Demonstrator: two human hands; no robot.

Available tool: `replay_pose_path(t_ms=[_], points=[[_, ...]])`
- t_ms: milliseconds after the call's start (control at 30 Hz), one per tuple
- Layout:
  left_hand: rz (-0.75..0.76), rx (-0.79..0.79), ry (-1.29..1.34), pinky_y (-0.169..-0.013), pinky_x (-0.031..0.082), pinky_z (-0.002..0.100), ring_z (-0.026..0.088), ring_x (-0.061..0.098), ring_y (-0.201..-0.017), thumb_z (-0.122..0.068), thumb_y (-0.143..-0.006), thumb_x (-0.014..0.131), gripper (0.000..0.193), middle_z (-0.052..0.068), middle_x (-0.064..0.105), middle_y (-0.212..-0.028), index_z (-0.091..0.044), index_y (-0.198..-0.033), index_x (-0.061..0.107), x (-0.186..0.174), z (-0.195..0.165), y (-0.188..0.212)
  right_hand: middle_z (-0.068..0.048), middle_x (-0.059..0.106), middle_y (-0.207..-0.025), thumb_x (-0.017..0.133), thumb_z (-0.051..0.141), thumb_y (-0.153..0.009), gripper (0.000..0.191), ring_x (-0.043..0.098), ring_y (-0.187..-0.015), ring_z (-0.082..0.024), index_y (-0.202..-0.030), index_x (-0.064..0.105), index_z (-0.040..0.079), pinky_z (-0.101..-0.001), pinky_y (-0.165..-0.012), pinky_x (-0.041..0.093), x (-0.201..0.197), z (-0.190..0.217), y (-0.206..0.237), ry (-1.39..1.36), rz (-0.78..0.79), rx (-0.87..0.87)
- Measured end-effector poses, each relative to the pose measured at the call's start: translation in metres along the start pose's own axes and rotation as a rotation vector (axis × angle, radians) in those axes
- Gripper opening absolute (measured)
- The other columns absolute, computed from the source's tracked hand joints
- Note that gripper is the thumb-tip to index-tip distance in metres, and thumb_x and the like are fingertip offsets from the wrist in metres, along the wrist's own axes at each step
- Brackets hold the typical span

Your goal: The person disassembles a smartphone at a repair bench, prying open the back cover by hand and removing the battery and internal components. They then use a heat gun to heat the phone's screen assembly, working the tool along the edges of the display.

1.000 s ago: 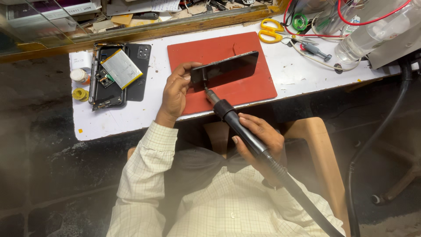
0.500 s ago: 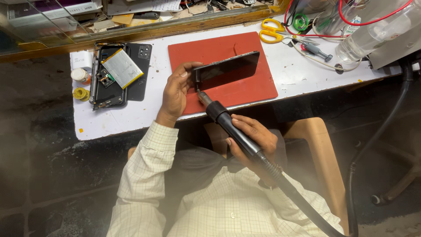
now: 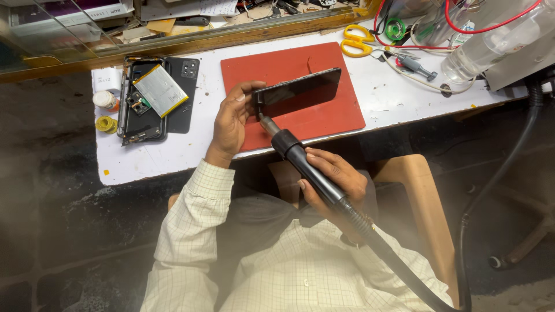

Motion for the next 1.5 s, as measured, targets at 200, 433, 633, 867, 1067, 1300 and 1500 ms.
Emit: replay_pose_path(t_ms=[200,433,633,867,1067,1300,1500], points=[[-0.001,0.028,-0.016,-0.096,0.054,0.030,0.015,0.065,-0.107,-0.030,-0.100,0.042,0.048,0.011,0.070,-0.118,-0.002,-0.136,0.057,-0.001,0.001,0.000,-0.021,0.071,-0.125,0.082,0.004,-0.083,0.044,0.076,-0.109,-0.027,-0.123,0.068,-0.002,-0.0322,-0.091,0.065,-0.001,0.001,0.001,0.021,-0.003,0.020],[0.005,0.026,-0.007,-0.096,0.056,0.033,0.017,0.068,-0.103,-0.032,-0.100,0.041,0.049,0.012,0.071,-0.114,-0.003,-0.136,0.057,0.000,0.002,0.000,-0.022,0.070,-0.127,0.082,0.004,-0.084,0.044,0.075,-0.112,-0.027,-0.125,0.067,-0.001,-0.0339,-0.094,0.063,-0.008,0.007,-0.005,0.054,-0.005,0.040],[0.011,0.009,0.010,-0.094,0.058,0.037,0.020,0.069,-0.101,-0.037,-0.100,0.039,0.053,0.014,0.072,-0.117,-0.006,-0.142,0.049,-0.001,0.002,0.001,-0.022,0.070,-0.127,0.081,0.004,-0.085,0.044,0.074,-0.114,-0.029,-0.126,0.066,0.000,-0.0346,-0.096,0.063,-0.006,0.010,-0.010,0.021,-0.018,0.005],[0.003,0.014,-0.008,-0.093,0.057,0.039,0.022,0.069,-0.104,-0.040,-0.102,0.034,0.055,0.018,0.071,-0.125,-0.010,-0.148,0.042,-0.002,0.005,0.001,-0.022,0.069,-0.128,0.082,0.005,-0.086,0.044,0.073,-0.117,-0.030,-0.126,0.066,-0.001,-0.0361,-0.098,0.063,-0.004,0.010,-0.011,0.013,-0.014,-0.020],[0.015,0.022,-0.004,-0.095,0.057,0.040,0.023,0.069,-0.106,-0.039,-0.103,0.035,0.056,0.019,0.070,-0.127,-0.010,-0.150,0.040,-0.002,0.004,0.001,-0.023,0.070,-0.128,0.081,0.007,-0.086,0.044,0.073,-0.117,-0.031,-0.126,0.066,-0.001,-0.0362,-0.099,0.063,-0.004,0.008,-0.012,0.014,-0.032,-0.016],[0.015,0.016,0.009,-0.096,0.057,0.042,0.024,0.069,-0.108,-0.039,-0.102,0.036,0.056,0.020,0.070,-0.126,-0.009,-0.150,0.038,-0.001,0.003,0.001,-0.024,0.070,-0.126,0.082,0.007,-0.086,0.043,0.073,-0.117,-0.031,-0.125,0.067,0.000,-0.0366,-0.099,0.063,-0.002,0.007,-0.013,0.004,-0.057,-0.021],[0.016,0.021,0.018,-0.096,0.057,0.042,0.024,0.069,-0.107,-0.038,-0.103,0.036,0.056,0.018,0.071,-0.123,-0.009,-0.151,0.038,-0.001,0.004,0.001,-0.024,0.069,-0.127,0.082,0.006,-0.086,0.044,0.073,-0.116,-0.030,-0.126,0.066,-0.001,-0.0364,-0.099,0.063,-0.005,0.009,-0.013,0.015,-0.050,-0.001]])
Point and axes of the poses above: each hand's wrist, its own y-axis away from the middle knuckle, its own x-axis out of the palm, z = x × y, the point moved 2 cm from there along -y, towards the middle knuckle
